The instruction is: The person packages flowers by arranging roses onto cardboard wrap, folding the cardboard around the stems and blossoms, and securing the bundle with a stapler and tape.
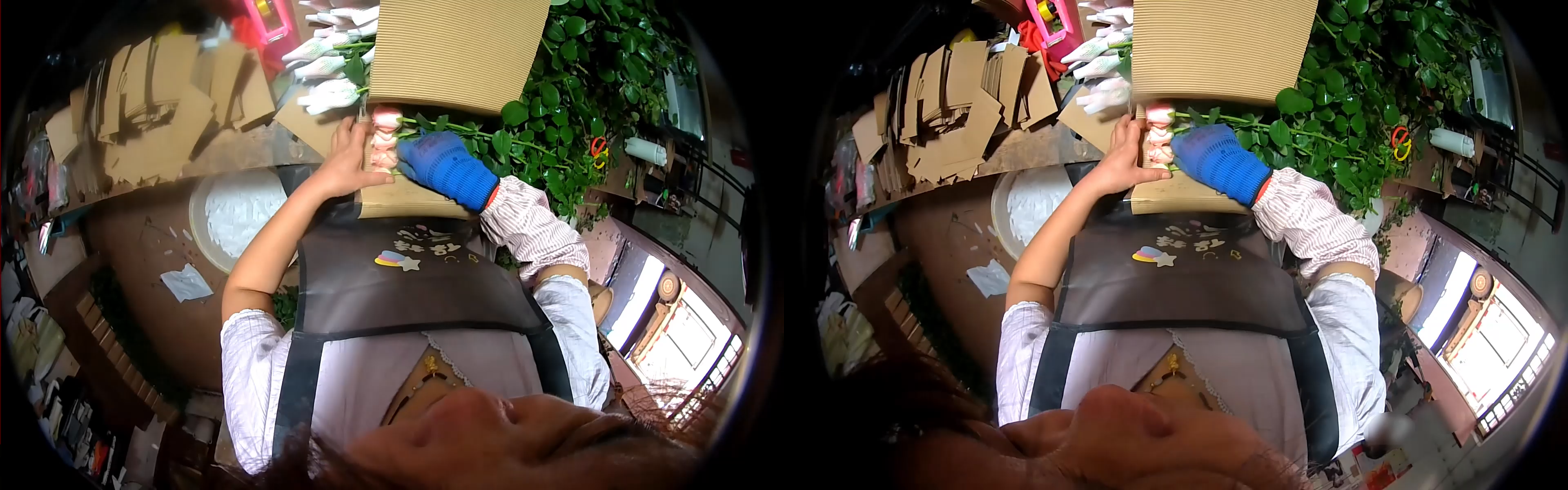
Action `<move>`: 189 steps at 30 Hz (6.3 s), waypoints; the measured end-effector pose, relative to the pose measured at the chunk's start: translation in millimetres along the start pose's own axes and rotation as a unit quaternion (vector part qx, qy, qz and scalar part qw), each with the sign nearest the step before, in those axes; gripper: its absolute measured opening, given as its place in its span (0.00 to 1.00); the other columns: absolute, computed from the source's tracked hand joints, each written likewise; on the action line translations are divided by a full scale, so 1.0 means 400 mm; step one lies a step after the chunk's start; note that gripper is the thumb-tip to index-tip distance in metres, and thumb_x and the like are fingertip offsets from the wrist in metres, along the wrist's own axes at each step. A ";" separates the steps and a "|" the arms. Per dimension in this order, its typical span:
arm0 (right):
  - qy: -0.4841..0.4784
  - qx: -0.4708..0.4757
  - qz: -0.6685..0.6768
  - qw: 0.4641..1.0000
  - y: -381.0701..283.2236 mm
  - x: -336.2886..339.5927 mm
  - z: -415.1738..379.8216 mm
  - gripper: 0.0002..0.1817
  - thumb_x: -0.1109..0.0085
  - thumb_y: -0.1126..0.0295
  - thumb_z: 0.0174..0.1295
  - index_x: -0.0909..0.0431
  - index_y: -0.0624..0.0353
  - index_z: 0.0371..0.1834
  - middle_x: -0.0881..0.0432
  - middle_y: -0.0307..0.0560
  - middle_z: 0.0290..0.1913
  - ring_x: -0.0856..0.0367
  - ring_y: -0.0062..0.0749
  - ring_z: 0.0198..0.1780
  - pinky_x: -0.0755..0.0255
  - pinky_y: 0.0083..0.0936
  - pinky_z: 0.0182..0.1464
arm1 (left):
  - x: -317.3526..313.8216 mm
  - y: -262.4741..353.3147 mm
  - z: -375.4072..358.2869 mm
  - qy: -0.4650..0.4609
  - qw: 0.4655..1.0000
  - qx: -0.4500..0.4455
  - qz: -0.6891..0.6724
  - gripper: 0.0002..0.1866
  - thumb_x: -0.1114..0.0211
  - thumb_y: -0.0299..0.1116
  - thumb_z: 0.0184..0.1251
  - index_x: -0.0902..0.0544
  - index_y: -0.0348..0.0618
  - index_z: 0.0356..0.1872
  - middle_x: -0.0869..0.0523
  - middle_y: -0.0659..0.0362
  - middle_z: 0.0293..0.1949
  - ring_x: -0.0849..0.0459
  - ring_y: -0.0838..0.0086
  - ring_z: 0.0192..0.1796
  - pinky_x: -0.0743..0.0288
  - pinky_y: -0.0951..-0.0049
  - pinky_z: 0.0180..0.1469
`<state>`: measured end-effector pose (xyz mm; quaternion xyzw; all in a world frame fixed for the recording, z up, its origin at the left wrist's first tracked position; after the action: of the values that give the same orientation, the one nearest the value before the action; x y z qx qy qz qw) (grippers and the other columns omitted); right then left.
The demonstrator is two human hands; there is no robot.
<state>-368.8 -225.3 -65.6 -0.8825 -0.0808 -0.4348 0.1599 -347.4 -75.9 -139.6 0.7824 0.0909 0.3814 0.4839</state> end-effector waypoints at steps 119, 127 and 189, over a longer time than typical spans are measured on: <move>0.075 0.063 0.024 0.995 -0.072 -0.012 -0.163 0.31 0.34 0.53 0.58 0.23 0.49 0.65 0.18 0.52 0.56 0.18 0.51 0.53 0.25 0.44 0.57 | -0.012 0.193 0.062 0.030 0.884 -0.346 0.314 0.36 0.45 0.56 0.70 0.35 0.64 0.78 0.43 0.43 0.79 0.42 0.49 0.80 0.46 0.48 0.77; 0.381 0.275 0.085 0.879 -0.271 0.302 0.034 0.25 0.33 0.62 0.61 0.22 0.51 0.62 0.19 0.51 0.59 0.20 0.47 0.58 0.26 0.42 0.59 | -0.067 0.151 0.103 -0.032 0.917 -0.300 0.261 0.30 0.45 0.44 0.76 0.35 0.52 0.77 0.38 0.47 0.77 0.39 0.54 0.78 0.46 0.54 0.79; 0.700 -0.238 0.025 0.673 0.406 0.314 -0.368 0.21 0.36 0.66 0.63 0.20 0.51 0.61 0.16 0.49 0.56 0.18 0.46 0.58 0.24 0.39 0.61 | 0.084 0.274 -0.014 0.051 0.927 -0.321 0.186 0.08 0.27 0.24 0.54 0.13 0.35 0.35 0.13 0.52 0.40 0.14 0.56 0.43 0.18 0.61 0.46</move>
<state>-355.8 -428.6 83.6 -0.3296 0.1837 -0.9254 -0.0351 -352.7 -111.4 -30.4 0.5675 -0.1588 0.5124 0.6247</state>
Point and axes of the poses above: each hand's wrist, its own z-axis towards the middle knuckle, its own x-axis out of the back of the hand, y = z × x, the point moved 6 cm from there along z, towards the middle knuckle
